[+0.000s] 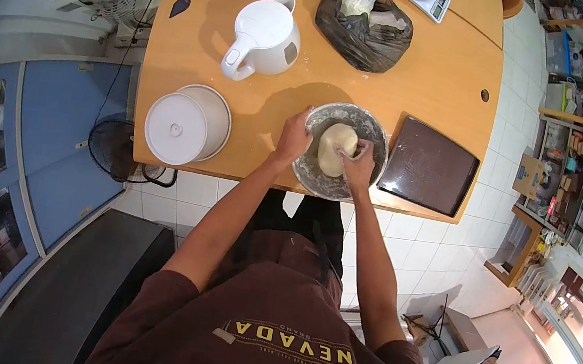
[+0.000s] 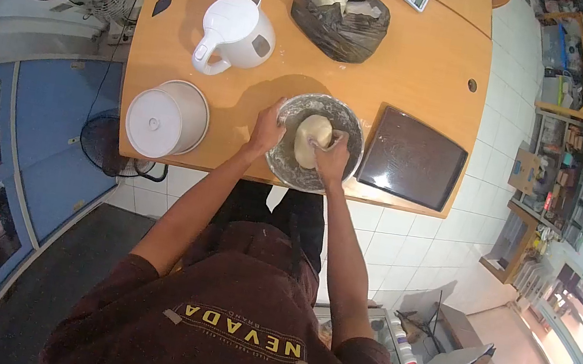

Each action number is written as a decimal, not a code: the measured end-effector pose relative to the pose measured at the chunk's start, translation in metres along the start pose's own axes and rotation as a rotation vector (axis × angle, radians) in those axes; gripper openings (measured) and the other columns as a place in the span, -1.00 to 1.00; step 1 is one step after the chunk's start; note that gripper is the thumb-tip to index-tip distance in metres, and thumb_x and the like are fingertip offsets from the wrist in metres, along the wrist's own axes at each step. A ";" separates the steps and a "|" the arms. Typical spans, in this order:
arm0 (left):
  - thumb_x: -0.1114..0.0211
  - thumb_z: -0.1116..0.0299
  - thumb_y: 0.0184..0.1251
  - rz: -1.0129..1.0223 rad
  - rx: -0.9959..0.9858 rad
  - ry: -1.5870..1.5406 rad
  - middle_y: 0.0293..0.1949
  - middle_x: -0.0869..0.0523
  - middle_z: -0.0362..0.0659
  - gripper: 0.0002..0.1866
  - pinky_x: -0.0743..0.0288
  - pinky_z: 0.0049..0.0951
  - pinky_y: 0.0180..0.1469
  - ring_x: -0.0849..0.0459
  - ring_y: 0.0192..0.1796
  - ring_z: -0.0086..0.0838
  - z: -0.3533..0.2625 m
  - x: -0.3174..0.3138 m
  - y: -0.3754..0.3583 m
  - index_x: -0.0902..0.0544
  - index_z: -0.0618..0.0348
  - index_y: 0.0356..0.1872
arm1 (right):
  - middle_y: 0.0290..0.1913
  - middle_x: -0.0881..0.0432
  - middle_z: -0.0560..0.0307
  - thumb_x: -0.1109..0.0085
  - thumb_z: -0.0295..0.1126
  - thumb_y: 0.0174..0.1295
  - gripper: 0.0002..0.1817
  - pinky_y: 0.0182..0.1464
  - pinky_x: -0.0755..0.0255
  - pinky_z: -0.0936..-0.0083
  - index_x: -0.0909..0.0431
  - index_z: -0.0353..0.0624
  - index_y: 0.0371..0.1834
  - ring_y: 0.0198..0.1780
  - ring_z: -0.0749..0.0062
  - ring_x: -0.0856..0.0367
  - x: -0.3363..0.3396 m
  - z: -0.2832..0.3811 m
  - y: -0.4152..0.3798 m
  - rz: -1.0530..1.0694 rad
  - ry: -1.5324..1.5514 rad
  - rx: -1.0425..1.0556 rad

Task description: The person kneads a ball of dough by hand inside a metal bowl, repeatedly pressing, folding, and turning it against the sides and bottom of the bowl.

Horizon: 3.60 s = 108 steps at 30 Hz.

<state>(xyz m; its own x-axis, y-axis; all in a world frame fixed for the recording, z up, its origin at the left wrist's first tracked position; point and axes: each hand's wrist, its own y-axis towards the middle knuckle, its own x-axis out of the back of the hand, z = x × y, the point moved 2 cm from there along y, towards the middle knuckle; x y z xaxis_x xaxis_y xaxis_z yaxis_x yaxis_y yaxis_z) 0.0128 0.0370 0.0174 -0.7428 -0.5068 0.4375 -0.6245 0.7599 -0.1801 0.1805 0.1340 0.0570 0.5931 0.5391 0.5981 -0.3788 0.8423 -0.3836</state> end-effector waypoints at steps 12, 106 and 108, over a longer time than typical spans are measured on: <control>-0.22 0.70 -0.01 0.021 -0.098 0.055 0.05 -0.62 0.28 -0.36 -0.48 -0.10 0.18 -0.59 0.10 0.13 -0.003 -0.005 0.005 -0.45 0.39 0.25 | -0.17 -0.70 -0.28 -0.42 -0.09 0.13 -0.37 -0.09 -0.58 0.16 -0.46 -0.45 0.02 -0.18 -0.10 -0.74 -0.005 -0.065 -0.006 0.150 -0.114 -0.124; -0.19 0.71 -0.01 0.114 -0.076 0.109 0.06 -0.63 0.27 -0.39 -0.47 -0.14 0.22 -0.60 0.13 0.10 -0.013 -0.019 0.002 -0.48 0.41 0.22 | 0.15 -0.47 -0.30 -0.28 -0.10 0.18 -0.37 0.09 -0.55 0.08 -0.34 -0.27 0.19 0.23 -0.13 -0.50 0.022 -0.001 0.006 0.178 -0.809 -0.018; -0.21 0.67 0.03 0.083 -0.099 0.116 0.00 -0.64 0.25 -0.41 -0.49 -0.08 0.17 -0.61 0.07 0.11 -0.013 -0.020 -0.001 -0.48 0.37 0.23 | 0.39 -0.25 -0.28 -0.23 -0.14 0.21 -0.28 0.33 -0.34 0.02 -0.25 -0.28 0.35 0.44 -0.12 -0.25 0.024 0.007 0.000 0.291 -0.798 0.098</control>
<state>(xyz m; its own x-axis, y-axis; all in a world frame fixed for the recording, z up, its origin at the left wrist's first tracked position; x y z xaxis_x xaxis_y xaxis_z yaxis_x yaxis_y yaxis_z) 0.0315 0.0520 0.0200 -0.7546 -0.3945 0.5244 -0.5310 0.8366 -0.1347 0.1899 0.1469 0.0763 -0.2018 0.5424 0.8155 -0.5199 0.6463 -0.5585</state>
